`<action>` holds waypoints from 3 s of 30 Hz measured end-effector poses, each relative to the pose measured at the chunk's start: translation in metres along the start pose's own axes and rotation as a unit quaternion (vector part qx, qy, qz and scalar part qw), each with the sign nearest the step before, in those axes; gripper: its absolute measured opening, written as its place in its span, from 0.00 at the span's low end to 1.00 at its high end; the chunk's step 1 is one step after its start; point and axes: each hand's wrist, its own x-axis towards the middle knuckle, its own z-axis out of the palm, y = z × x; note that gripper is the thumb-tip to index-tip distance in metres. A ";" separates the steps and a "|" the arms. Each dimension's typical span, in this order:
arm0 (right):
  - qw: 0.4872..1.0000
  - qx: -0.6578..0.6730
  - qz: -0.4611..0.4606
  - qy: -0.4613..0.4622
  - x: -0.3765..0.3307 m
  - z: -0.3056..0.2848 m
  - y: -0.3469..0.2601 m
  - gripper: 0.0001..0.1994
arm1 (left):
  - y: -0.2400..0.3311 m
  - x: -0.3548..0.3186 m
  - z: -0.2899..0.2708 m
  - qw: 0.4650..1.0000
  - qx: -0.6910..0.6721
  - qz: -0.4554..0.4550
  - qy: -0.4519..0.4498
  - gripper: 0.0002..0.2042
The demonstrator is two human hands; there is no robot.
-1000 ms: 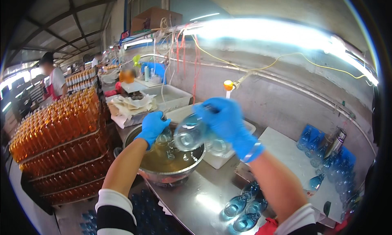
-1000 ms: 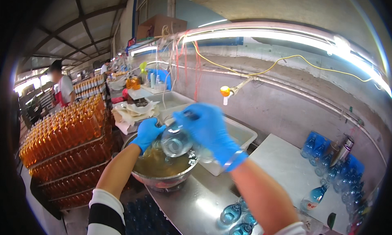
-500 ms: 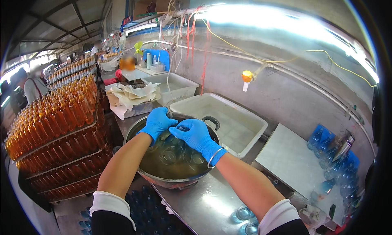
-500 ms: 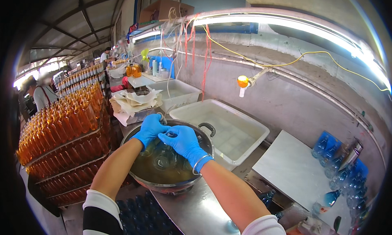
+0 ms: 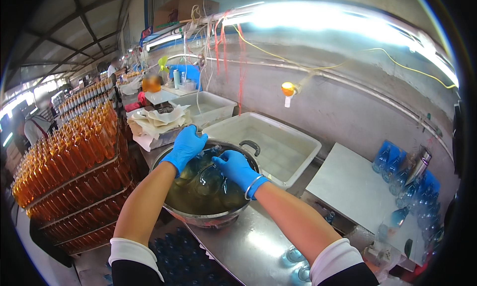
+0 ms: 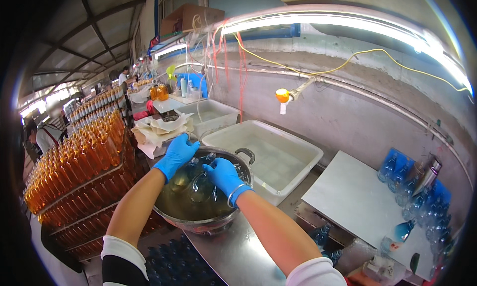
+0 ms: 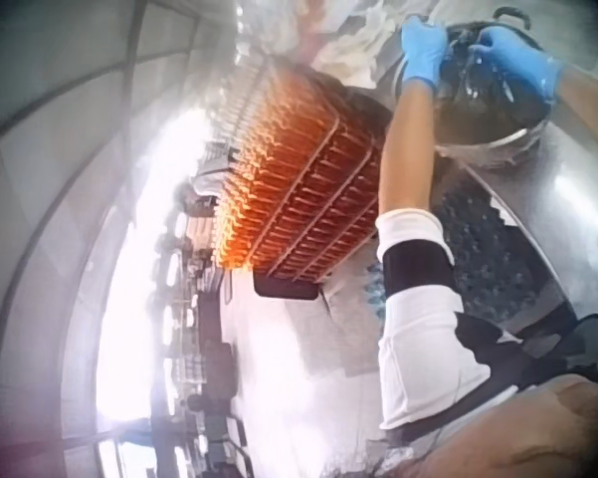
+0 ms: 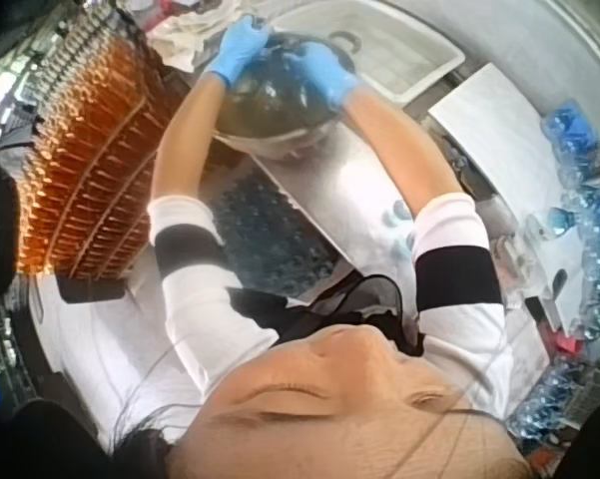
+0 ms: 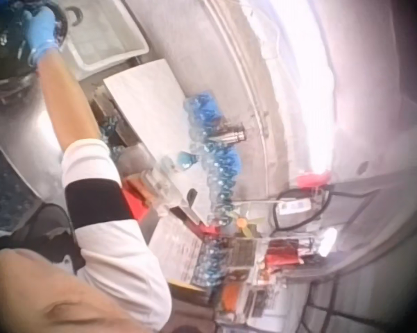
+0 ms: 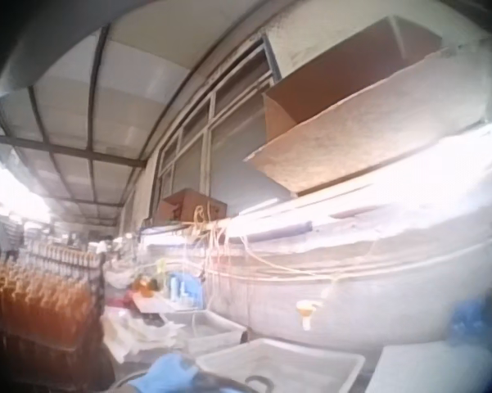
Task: The person applies circular paper labels to the bodies of blue glass bottles. They pick up a bottle, place it on a red cloth, align the label, and smooth it down with a green cloth. The person then places the labeled bottle on a nearby table and repeats the process with a new bottle.
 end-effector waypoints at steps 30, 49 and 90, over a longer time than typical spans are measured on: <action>0.868 -0.184 0.351 0.299 -0.651 -0.329 0.044 0.09 | 0.690 -0.104 0.297 0.848 -0.161 0.416 -0.285 0.14; 0.747 -0.429 0.473 0.187 -0.599 -0.396 0.167 0.24 | 0.454 -0.083 0.044 0.942 -0.275 0.194 0.010 0.14; 0.591 0.420 0.274 0.632 -0.800 -0.195 0.040 0.17 | 0.335 -0.259 0.019 0.953 -0.117 0.240 -0.140 0.07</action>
